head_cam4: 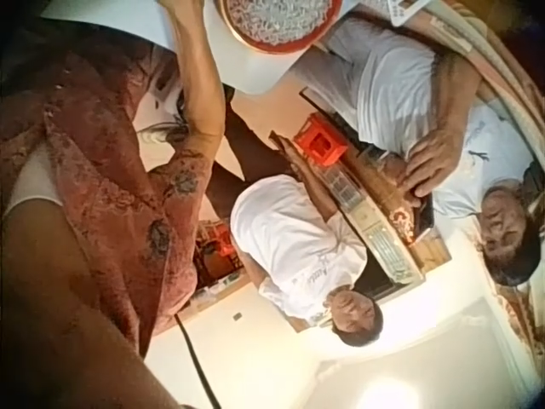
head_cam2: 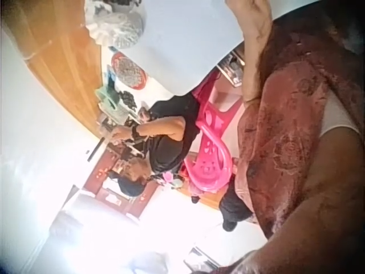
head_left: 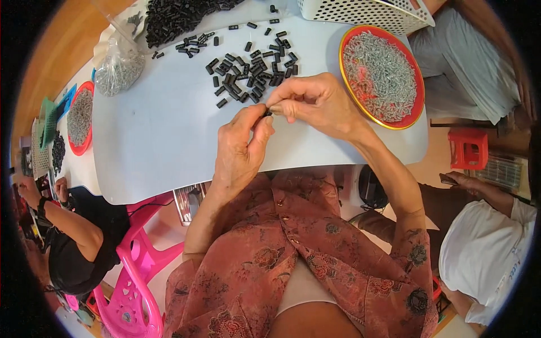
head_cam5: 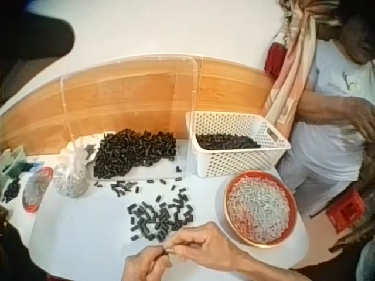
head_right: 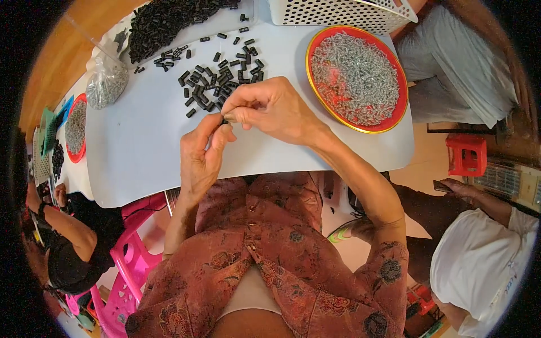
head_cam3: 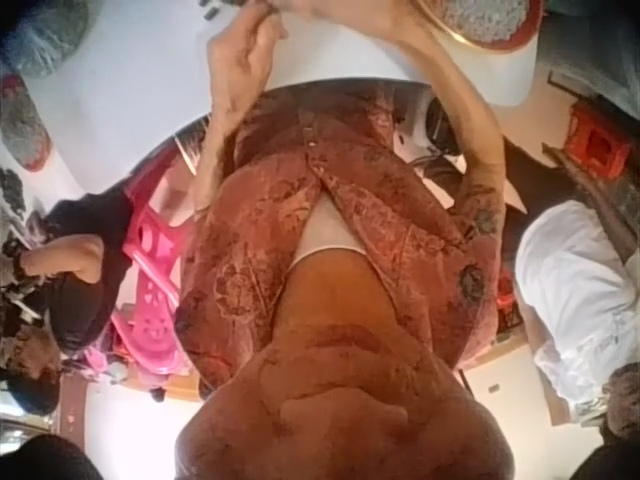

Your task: The person assembles small plastic cord locks by hand, inserting pins and springs into the plastic casings. The person handles plastic bags of components and continues assembling the plastic parts at the table.

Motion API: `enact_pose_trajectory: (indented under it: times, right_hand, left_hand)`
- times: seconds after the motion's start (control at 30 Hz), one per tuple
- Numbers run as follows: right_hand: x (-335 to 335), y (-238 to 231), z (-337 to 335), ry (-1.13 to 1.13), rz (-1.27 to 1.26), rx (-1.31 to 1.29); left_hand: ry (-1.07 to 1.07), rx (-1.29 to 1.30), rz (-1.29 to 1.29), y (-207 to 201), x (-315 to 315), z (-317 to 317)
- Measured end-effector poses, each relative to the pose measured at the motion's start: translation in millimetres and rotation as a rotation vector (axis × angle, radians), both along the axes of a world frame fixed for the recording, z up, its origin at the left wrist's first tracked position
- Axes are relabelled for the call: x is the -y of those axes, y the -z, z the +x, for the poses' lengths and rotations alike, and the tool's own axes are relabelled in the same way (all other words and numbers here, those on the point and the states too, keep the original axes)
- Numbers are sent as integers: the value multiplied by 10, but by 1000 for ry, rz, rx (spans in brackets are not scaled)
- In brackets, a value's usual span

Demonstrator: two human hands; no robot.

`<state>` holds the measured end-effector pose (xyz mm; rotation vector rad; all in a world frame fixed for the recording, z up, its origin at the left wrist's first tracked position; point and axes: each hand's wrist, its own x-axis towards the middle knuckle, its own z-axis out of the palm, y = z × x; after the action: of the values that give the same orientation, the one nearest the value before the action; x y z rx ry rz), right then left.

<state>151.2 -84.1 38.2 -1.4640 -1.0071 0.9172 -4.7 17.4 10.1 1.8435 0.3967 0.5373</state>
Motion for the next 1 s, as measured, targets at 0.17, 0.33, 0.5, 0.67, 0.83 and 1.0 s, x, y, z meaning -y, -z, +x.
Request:
enact_pose_trajectory:
  times: [0.17, 0.33, 0.5, 0.67, 0.83, 1.0]
  right_hand:
    - [-21, 41, -58, 25, 48, -84]
    - [-50, 93, -107, 68, 30, -72]
    - [-106, 70, -49, 23, 11, -43]
    - [-450, -5, 397, 184, -39, 702]
    - [-814, 60, 885, 154, 5, 1132]
    - [-1056, 151, 904, 108, -181, 1258]
  left_hand:
    - [16, 3, 41, -56, -4, -3]
    - [48, 21, -134, -19, -9, -20]
    - [-9, 112, -237, 57, 29, -22]
    - [-6, 100, -300, 114, -17, -52]
    - [19, 62, -272, 82, -1, -89]
    - [-7, 61, -269, 34, 3, -82]
